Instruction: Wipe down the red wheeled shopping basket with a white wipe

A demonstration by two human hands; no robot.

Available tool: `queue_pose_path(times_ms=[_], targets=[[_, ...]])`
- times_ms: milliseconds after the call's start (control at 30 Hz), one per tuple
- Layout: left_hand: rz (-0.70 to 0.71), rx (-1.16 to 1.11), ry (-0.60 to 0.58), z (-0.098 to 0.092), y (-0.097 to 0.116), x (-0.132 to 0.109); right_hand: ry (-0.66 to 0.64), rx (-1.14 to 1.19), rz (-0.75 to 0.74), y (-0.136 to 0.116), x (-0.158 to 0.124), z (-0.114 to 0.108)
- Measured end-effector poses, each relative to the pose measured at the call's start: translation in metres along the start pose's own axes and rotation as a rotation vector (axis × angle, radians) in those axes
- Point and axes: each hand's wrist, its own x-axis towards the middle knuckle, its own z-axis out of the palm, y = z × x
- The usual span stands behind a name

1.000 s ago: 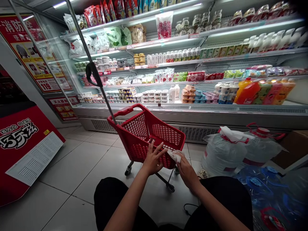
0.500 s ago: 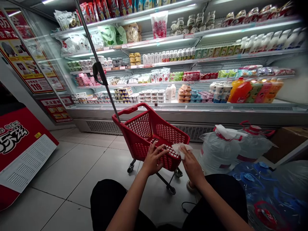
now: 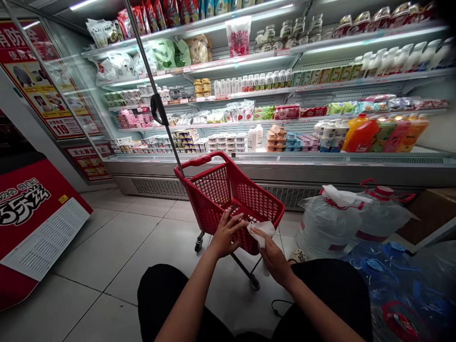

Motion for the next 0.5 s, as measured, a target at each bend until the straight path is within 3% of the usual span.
queue_pose_path(times_ms=[167,500], targets=[[-0.023,-0.031,0.007,-0.002,-0.002,0.000,-0.113,-0.230,-0.162,-0.008,-0.001,-0.008],[-0.023,0.014,0.014,-0.007,-0.004,-0.006,-0.120,-0.394,-0.160,-0.005,-0.007,-0.015]])
